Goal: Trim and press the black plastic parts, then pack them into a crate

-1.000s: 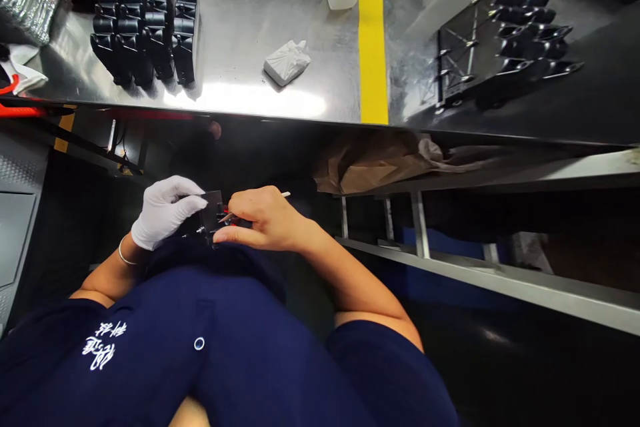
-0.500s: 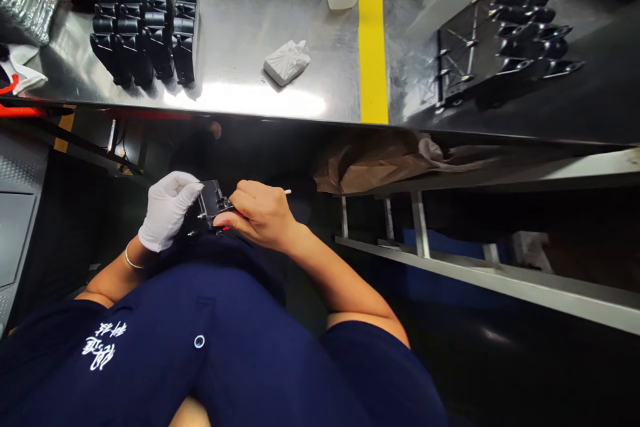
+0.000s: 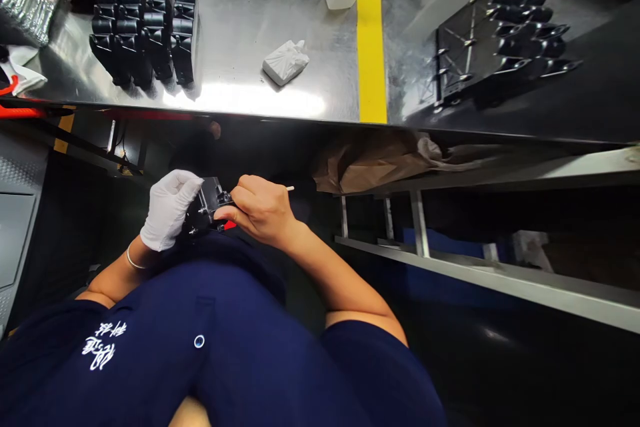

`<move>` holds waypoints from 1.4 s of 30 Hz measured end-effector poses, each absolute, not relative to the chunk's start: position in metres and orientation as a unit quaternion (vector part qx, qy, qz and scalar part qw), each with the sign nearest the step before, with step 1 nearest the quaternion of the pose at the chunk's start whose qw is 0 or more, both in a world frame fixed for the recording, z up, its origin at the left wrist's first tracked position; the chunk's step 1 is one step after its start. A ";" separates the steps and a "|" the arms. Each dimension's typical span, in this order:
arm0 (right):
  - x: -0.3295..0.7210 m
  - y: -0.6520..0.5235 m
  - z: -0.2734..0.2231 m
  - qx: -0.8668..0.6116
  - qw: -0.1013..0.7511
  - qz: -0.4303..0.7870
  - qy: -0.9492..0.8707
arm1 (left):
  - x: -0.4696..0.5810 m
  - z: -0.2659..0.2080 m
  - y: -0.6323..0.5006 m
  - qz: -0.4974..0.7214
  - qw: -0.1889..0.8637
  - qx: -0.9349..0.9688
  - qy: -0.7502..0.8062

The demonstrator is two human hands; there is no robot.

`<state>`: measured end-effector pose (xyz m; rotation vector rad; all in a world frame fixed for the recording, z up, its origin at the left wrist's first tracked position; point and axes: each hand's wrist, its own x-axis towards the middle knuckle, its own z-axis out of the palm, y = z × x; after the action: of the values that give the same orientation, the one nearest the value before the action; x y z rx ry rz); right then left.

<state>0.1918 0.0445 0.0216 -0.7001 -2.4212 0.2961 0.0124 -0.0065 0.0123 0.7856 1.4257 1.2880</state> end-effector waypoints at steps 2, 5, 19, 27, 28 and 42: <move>0.192 0.045 0.021 -0.267 0.305 0.114 -0.907 | 0.012 0.013 -0.007 0.532 0.508 0.324 0.595; 0.192 0.045 0.020 -0.273 0.321 0.123 -0.899 | 0.011 0.014 -0.007 0.527 0.507 0.333 0.595; 0.199 0.053 0.030 -0.202 0.189 0.347 -0.896 | 0.012 0.012 -0.004 0.510 0.530 0.325 0.595; 0.193 0.044 0.016 -0.349 0.329 0.218 -0.850 | 0.007 0.008 0.008 0.490 0.558 0.301 0.598; 0.191 0.043 0.015 -0.351 0.335 0.195 -0.853 | 0.007 0.008 0.008 0.485 0.559 0.306 0.599; 0.190 0.039 0.006 -0.383 0.308 0.129 -0.861 | 0.008 0.007 0.008 0.484 0.525 0.340 0.612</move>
<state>0.1896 0.0393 0.0062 -1.0136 -2.2757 0.3420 0.0077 0.0079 0.0074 0.8135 1.4648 1.1588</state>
